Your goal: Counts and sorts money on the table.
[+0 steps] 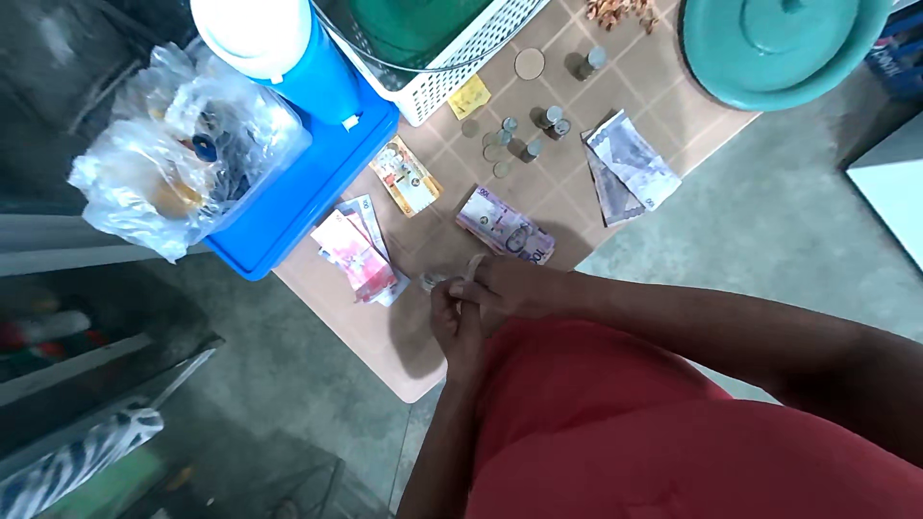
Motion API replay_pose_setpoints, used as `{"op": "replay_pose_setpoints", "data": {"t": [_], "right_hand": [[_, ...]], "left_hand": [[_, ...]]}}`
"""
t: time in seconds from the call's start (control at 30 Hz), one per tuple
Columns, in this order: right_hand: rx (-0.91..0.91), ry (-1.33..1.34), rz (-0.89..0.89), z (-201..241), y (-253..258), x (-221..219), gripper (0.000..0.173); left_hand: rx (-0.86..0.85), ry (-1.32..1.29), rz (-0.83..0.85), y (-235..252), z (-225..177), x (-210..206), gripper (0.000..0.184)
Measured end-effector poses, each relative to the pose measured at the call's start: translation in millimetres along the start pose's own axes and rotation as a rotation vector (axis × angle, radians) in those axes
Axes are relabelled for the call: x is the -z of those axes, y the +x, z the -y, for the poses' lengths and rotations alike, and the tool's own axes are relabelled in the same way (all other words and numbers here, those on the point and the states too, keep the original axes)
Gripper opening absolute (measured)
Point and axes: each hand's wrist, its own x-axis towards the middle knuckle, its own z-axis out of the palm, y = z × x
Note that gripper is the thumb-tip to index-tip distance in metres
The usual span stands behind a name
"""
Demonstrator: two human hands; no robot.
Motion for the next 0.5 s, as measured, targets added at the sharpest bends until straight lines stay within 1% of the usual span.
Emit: {"op": "replay_pose_setpoints", "data": {"t": [0.03, 0.07, 0.13, 0.17, 0.2, 0.23, 0.27, 0.33, 0.37, 0.43, 0.5], "right_hand": [[0.031, -0.012, -0.013, -3.1, -2.9, 3.5, 0.052], [0.084, -0.020, -0.075, -7.6, -7.9, 7.4, 0.045], [0.204, -0.033, -0.284, -23.9, -17.8, 21.5, 0.027], [0.214, -0.055, -0.386, -34.5, -22.8, 35.2, 0.022], [0.174, -0.082, -0.470, -45.3, -28.2, 54.6, 0.020], [0.094, -0.126, -0.546, -55.5, -32.9, 78.2, 0.021], [0.006, -0.182, -0.629, -66.8, -35.0, 103.3, 0.023], [-0.153, -0.312, -0.734, -94.8, -32.4, 152.0, 0.031], [-0.199, -0.367, -0.746, -109.5, -28.6, 171.1, 0.033], [-0.244, -0.458, -0.699, -130.8, -16.5, 196.5, 0.038], [-0.296, -0.538, -0.607, -145.9, -0.6, 208.0, 0.040]], "left_hand": [[-0.022, 0.070, 0.033, 1.6, 3.4, 0.1, 0.014], [-0.041, 0.185, 0.081, 3.8, 6.5, 1.6, 0.012], [-0.036, 0.519, 0.254, 10.1, 10.9, 7.8, 0.018], [0.006, 0.665, 0.372, 13.9, 13.2, 11.0, 0.019], [0.071, 0.771, 0.476, 17.1, 15.4, 13.5, 0.021], [0.146, 0.835, 0.554, 19.1, 17.4, 15.6, 0.024], [0.204, 0.863, 0.598, 19.8, 18.6, 17.1, 0.026], [0.246, 0.850, 0.604, 17.6, 19.4, 20.7, 0.028], [0.274, 0.828, 0.603, 17.2, 17.9, 23.0, 0.029], [0.316, 0.786, 0.578, 18.8, 13.1, 26.8, 0.032], [0.321, 0.766, 0.531, 20.5, 7.7, 29.9, 0.035]]}}
